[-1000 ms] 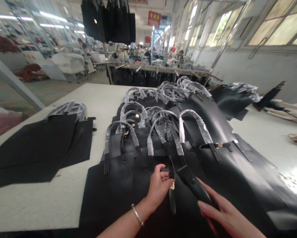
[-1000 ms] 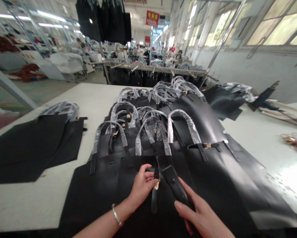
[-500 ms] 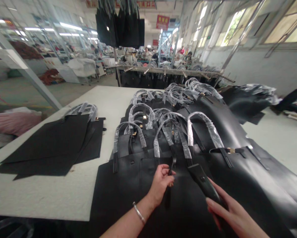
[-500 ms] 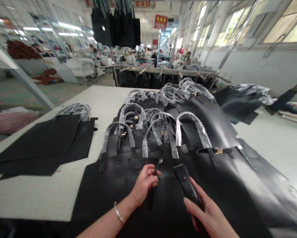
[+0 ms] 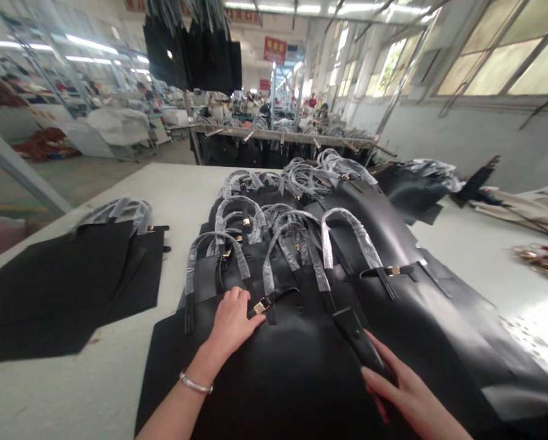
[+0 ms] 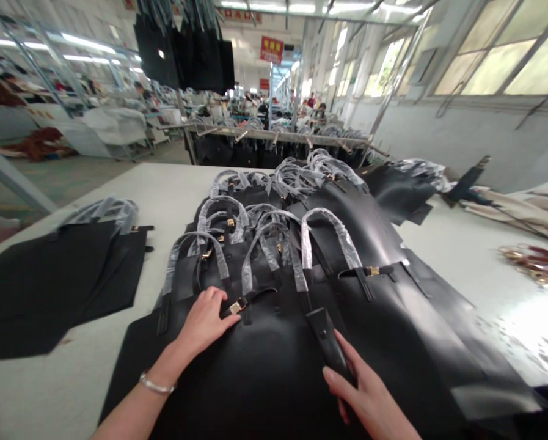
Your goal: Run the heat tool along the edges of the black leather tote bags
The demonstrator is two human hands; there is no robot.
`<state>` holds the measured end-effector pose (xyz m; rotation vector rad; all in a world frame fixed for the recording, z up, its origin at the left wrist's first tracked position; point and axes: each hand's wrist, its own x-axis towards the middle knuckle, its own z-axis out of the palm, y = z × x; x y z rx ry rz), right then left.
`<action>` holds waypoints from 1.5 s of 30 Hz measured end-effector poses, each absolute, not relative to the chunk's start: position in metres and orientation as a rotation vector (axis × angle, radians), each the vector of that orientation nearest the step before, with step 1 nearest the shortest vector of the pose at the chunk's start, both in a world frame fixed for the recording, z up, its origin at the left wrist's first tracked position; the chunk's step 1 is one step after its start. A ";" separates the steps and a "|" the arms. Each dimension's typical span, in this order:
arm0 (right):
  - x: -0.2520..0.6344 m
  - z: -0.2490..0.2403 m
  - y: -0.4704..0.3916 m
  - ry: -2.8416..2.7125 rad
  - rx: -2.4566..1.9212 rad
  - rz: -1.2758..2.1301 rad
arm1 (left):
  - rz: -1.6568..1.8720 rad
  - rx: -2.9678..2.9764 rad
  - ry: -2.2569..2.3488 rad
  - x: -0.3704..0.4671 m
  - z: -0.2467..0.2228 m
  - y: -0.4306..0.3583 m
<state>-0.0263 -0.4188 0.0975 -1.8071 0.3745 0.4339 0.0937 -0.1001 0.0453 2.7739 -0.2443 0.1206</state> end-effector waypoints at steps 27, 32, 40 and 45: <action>0.033 0.100 -0.403 0.415 -1.800 0.526 | -0.061 2.326 -0.342 0.095 0.038 -0.109; 0.045 0.099 -0.399 0.399 -1.906 0.221 | -0.097 2.386 -0.328 0.097 0.039 -0.110; 0.009 0.113 -0.420 0.413 -1.768 0.414 | -0.114 2.441 -0.322 0.100 0.036 -0.109; 0.009 0.112 -0.400 0.390 -1.724 0.621 | -0.120 2.519 -0.275 0.101 0.033 -0.112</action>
